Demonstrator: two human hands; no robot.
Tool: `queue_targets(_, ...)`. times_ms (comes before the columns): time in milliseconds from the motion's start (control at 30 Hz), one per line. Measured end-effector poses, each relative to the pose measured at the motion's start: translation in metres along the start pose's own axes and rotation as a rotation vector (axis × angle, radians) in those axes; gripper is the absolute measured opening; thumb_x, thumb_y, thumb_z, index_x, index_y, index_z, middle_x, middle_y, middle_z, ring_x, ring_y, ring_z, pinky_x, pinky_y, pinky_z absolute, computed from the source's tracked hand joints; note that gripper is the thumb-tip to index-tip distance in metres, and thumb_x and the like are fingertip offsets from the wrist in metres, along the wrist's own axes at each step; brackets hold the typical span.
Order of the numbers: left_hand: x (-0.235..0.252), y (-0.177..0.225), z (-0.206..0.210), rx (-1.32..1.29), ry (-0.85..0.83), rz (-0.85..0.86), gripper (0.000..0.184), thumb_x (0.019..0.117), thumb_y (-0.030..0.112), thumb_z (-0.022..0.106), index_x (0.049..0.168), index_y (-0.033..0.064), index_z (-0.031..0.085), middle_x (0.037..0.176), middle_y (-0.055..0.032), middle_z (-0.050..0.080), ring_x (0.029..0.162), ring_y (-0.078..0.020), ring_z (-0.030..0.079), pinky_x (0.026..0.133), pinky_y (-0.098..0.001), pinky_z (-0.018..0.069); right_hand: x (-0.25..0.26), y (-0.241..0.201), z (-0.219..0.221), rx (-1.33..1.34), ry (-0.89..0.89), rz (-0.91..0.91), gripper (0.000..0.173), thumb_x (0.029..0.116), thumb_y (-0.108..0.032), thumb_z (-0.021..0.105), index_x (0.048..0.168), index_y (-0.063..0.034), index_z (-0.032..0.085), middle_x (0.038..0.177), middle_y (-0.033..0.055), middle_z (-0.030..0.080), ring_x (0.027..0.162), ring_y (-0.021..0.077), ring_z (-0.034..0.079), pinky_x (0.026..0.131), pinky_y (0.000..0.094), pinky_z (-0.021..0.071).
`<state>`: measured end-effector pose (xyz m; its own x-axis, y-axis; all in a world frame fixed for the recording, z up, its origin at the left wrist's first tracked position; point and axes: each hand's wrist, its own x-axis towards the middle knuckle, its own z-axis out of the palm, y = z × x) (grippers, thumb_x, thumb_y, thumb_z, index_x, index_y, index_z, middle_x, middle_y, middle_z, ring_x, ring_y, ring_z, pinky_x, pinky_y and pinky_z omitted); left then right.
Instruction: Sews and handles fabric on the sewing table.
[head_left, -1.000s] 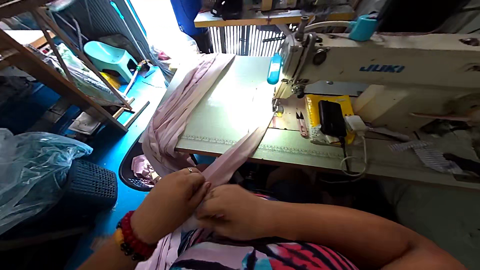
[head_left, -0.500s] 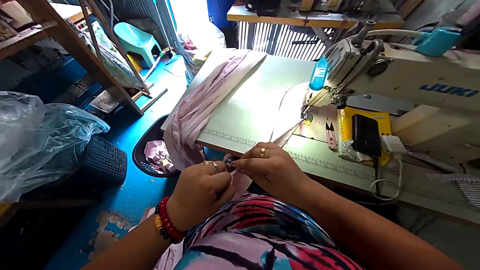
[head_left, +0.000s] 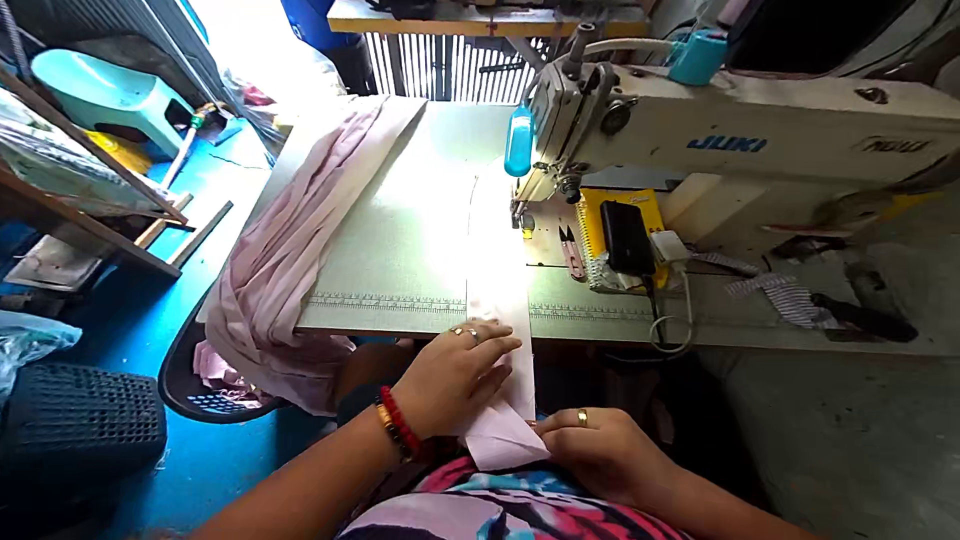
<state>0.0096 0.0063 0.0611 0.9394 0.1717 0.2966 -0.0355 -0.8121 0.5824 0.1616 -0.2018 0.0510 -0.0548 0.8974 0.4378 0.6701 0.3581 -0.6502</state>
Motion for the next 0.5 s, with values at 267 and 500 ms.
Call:
queue_targets(267,0.031,-0.028,0.027,0.306,-0.044,0.001,0.042,0.1051,0.036,0.047,0.133,0.0134,0.068,0.137,-0.0089,0.067,0.133,-0.031,0.059,0.114,-0.0647,0.0356,0.011,0.028,-0.008,-0.035,0.004,-0.067,0.016,0.0996,-0.01,0.06,0.088,-0.0097,0.071,0.098,0.0053,0.078,0.092,0.0101,0.074,0.079,0.0227,0.0593)
queue_targets(500,0.07,-0.058,0.016,0.389,-0.041,-0.018,0.034,0.1037,0.026,0.051,0.125,0.011,0.073,0.13,-0.0119,0.07,0.132,-0.0336,0.06,0.116,-0.0688,0.0312,0.05,0.071,-0.019,-0.258,-0.007,-0.103,0.019,0.0997,-0.006,0.056,0.094,-0.0088,0.074,0.099,0.0074,0.078,0.091,0.016,0.076,0.076,0.0298,0.0611)
